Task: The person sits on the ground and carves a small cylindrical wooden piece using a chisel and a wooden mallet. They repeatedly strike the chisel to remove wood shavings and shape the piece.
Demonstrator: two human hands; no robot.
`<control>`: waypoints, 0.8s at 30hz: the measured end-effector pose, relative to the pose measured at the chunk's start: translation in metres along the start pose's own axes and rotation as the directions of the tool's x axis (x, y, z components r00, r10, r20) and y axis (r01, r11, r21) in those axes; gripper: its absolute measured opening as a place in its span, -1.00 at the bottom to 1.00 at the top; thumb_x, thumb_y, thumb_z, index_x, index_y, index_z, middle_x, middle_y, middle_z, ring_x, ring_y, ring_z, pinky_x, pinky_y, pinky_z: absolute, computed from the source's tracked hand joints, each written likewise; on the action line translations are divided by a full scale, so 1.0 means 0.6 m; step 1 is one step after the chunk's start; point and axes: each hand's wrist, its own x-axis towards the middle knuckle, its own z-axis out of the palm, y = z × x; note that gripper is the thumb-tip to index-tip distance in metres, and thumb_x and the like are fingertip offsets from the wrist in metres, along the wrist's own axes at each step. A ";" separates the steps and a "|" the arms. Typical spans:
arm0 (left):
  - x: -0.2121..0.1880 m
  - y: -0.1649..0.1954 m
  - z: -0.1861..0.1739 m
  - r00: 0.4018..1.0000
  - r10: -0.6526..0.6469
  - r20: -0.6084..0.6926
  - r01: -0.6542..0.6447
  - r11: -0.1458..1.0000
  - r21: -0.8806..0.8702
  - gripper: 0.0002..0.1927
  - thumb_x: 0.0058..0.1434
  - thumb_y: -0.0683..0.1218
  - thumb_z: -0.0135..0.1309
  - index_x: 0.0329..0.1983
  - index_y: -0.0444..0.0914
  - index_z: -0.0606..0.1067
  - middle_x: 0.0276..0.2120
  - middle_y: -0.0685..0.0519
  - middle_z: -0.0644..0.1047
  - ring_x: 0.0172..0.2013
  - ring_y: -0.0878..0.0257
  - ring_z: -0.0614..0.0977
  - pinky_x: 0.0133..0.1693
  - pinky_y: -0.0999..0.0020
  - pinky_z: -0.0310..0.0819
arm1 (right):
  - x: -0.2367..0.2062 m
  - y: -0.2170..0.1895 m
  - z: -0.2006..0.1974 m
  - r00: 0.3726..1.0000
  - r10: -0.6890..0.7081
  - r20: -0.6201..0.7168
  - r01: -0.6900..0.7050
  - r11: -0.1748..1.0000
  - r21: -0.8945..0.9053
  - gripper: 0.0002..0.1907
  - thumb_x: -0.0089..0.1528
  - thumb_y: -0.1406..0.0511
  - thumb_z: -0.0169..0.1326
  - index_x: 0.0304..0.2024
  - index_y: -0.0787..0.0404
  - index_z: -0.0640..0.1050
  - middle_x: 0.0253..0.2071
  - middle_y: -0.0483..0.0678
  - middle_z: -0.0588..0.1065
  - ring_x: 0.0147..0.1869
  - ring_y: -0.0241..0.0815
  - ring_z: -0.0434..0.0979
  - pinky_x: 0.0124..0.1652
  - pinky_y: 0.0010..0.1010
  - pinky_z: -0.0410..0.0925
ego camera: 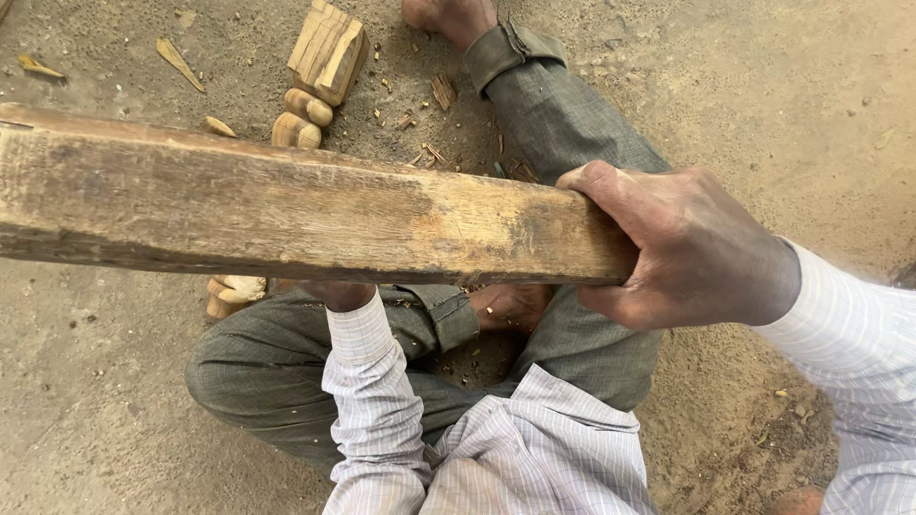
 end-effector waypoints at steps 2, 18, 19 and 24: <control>0.000 0.002 -0.001 1.000 -0.003 0.002 0.003 1.000 -0.001 -0.60 0.29 -0.15 0.27 0.04 -0.18 0.31 -0.16 0.00 0.46 -0.29 0.20 0.60 -0.20 0.25 0.65 | 0.002 0.001 0.003 1.000 0.015 0.014 -0.015 1.000 -0.003 -0.27 -0.21 0.33 0.41 0.00 0.39 0.46 -0.47 0.07 0.57 -0.44 -0.03 0.64 -0.52 -0.26 0.45; -0.003 0.003 0.000 1.000 -0.014 0.001 0.014 1.000 -0.004 -0.56 0.30 -0.14 0.28 0.08 -0.17 0.28 -0.11 0.00 0.45 -0.24 0.19 0.59 -0.15 0.25 0.63 | 0.008 0.000 0.012 0.999 0.032 0.036 -0.032 0.999 0.020 -0.28 -0.20 0.33 0.42 -0.01 0.39 0.46 -0.50 0.06 0.56 -0.49 -0.04 0.62 -0.55 -0.25 0.44; -0.003 0.002 0.000 1.000 -0.013 0.000 0.013 1.000 -0.004 -0.56 0.30 -0.14 0.28 0.09 -0.17 0.28 -0.11 0.00 0.45 -0.24 0.19 0.59 -0.14 0.25 0.63 | 0.008 0.000 0.012 0.999 0.019 0.030 -0.020 1.000 0.016 -0.28 -0.19 0.33 0.42 -0.01 0.39 0.45 -0.48 0.06 0.56 -0.47 -0.04 0.63 -0.54 -0.26 0.44; -0.003 0.000 0.000 1.000 -0.016 -0.001 0.016 1.000 -0.009 -0.54 0.30 -0.14 0.28 0.10 -0.16 0.27 -0.10 0.00 0.45 -0.22 0.19 0.59 -0.13 0.25 0.63 | 0.006 -0.003 0.012 1.000 0.000 0.014 0.000 1.000 0.018 -0.27 -0.19 0.31 0.41 0.00 0.39 0.45 -0.43 0.07 0.57 -0.42 -0.02 0.64 -0.51 -0.27 0.45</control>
